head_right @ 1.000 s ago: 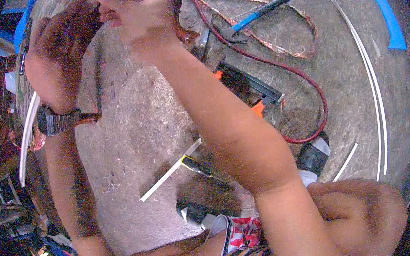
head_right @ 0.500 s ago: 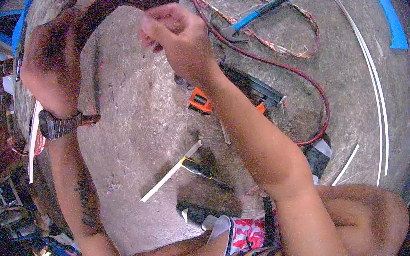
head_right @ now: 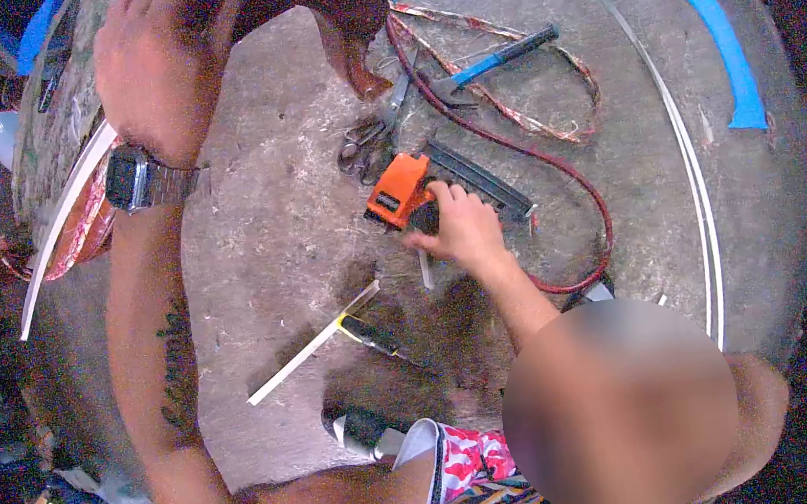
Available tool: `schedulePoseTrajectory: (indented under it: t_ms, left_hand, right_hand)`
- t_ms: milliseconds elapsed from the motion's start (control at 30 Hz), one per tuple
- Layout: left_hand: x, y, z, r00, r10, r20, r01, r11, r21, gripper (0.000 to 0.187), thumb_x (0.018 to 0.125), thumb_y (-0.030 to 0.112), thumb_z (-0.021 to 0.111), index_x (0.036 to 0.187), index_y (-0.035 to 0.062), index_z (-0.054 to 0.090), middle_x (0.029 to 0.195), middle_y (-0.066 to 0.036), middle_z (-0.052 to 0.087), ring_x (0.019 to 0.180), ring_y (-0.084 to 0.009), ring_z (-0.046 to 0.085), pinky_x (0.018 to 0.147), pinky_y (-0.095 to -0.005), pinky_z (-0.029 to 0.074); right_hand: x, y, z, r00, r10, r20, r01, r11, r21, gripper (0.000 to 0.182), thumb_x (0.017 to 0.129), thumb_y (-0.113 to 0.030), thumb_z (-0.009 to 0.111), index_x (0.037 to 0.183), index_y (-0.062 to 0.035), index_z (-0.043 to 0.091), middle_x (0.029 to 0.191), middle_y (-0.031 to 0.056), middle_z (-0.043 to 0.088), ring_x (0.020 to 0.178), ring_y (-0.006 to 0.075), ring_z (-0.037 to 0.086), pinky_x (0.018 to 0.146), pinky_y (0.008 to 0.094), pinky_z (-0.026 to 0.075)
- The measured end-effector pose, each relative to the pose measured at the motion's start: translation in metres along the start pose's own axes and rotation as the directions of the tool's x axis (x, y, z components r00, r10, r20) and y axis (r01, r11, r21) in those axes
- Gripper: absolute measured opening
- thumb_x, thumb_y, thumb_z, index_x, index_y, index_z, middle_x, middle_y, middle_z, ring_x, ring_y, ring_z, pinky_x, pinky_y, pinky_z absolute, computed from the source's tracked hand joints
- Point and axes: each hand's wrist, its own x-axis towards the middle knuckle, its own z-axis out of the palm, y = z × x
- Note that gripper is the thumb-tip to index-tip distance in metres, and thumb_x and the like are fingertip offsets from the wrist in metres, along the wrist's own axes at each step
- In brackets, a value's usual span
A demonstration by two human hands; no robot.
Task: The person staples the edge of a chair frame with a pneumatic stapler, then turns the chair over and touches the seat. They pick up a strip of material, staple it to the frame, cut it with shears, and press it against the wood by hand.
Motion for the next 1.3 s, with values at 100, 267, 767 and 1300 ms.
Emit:
schedulePoseTrajectory:
  t_ms: [100, 267, 767, 1300]
  left_hand:
    - [-0.001, -0.009, 0.004, 0.999, 0.049, -0.004, -0.049, 0.999, -0.012, 0.014, 0.079, 0.014, 0.073, 0.080, 0.0066, 0.061, 0.082, -0.010, 0.054, 0.076, -0.0306, 0.053, 0.066, -0.0414, 0.041]
    - [0.000, -0.022, -0.001, 0.991, 0.131, 0.035, -0.117, 0.957, -0.263, 0.013, 0.077, 0.009, 0.074, 0.087, 0.0070, 0.068, 0.087, -0.011, 0.054, 0.079, -0.0310, 0.053, 0.068, -0.0403, 0.043]
    - [-0.005, -0.023, 0.001, 0.981, 0.196, -0.009, -0.192, 0.950, -0.245, 0.030, 0.068, 0.002, 0.067, 0.095, 0.0123, 0.073, 0.093, -0.006, 0.060, 0.089, -0.0273, 0.057, 0.078, -0.0386, 0.047]
    - [-0.002, -0.014, -0.013, 0.989, 0.140, 0.053, -0.124, 0.965, -0.231, 0.020, 0.069, 0.003, 0.068, 0.089, 0.0082, 0.072, 0.096, -0.007, 0.061, 0.091, -0.0253, 0.059, 0.077, -0.0364, 0.049]
  right_hand:
    - [-0.017, 0.003, 0.013, 0.999, -0.040, 0.004, 0.040, 0.964, -0.264, 0.086, 0.071, -0.031, 0.080, 0.141, -0.0113, 0.034, 0.103, 0.0136, 0.060, 0.094, 0.0319, 0.061, 0.083, 0.0444, 0.048]
    - [-0.013, 0.011, 0.038, 0.998, 0.047, -0.031, -0.051, 0.990, -0.131, 0.098, 0.066, -0.011, 0.071, 0.148, -0.0051, 0.018, 0.099, 0.0175, 0.061, 0.092, 0.0361, 0.060, 0.081, 0.0488, 0.046]
    - [0.015, -0.015, -0.152, 0.919, -0.314, 0.239, 0.366, 0.905, -0.218, 0.069, 0.074, -0.019, 0.066, 0.137, -0.0167, 0.040, 0.097, 0.0198, 0.067, 0.088, 0.0389, 0.066, 0.076, 0.0494, 0.053]
    - [0.021, -0.052, -0.269, 0.629, -0.778, -0.008, 0.582, 0.478, -0.658, 0.080, 0.066, -0.021, 0.074, 0.140, -0.0213, 0.042, 0.103, 0.0076, 0.069, 0.091, 0.0265, 0.068, 0.081, 0.0440, 0.052]
